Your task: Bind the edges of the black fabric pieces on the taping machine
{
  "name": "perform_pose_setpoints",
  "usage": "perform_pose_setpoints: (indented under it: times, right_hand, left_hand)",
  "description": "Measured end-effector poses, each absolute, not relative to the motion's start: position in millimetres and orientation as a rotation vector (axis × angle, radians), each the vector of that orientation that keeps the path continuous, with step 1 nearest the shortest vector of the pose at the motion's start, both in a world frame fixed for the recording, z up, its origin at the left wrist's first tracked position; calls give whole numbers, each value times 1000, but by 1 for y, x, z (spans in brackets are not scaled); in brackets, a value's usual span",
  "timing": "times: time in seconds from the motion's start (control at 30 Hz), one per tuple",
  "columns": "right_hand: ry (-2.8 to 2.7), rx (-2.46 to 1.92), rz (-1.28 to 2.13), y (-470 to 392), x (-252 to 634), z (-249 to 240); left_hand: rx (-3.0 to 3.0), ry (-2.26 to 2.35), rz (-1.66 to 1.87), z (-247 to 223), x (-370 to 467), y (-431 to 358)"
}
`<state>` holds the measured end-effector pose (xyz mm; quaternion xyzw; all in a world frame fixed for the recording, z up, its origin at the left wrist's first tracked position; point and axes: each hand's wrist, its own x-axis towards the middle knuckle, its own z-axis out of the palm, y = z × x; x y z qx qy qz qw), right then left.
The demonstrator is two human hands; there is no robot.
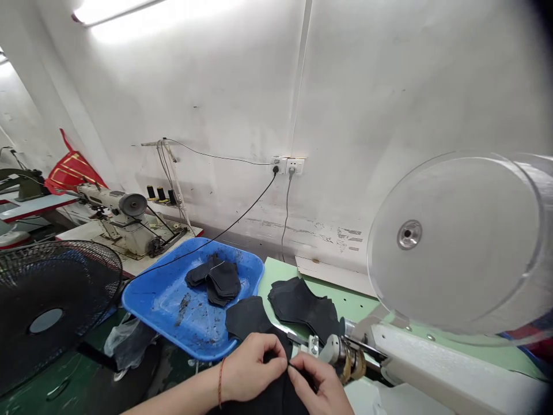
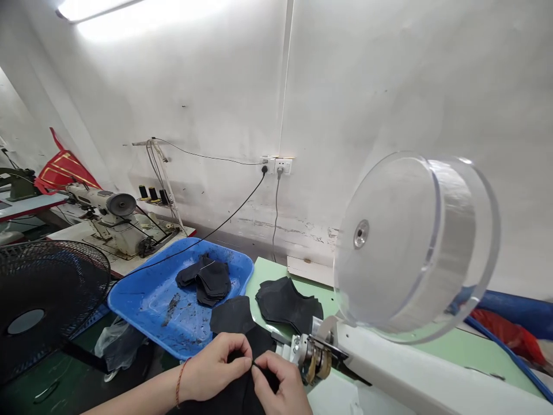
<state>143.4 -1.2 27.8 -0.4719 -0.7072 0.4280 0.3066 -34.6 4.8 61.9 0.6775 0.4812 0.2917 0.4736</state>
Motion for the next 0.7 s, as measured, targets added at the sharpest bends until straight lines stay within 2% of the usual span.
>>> perform_pose_setpoints:
  times: [0.27, 0.53, 0.7]
  right_hand:
    - [-1668, -1190, 1423, -8, 154, 38]
    - [-1792, -1321, 1240, -15, 160, 47]
    - [-1782, -1352, 1274, -19, 164, 53]
  left_hand:
    - [1387, 975, 665, 59, -24, 7]
    - [1366, 857, 713, 51, -19, 6]
    - [1179, 810, 750, 50, -10, 7]
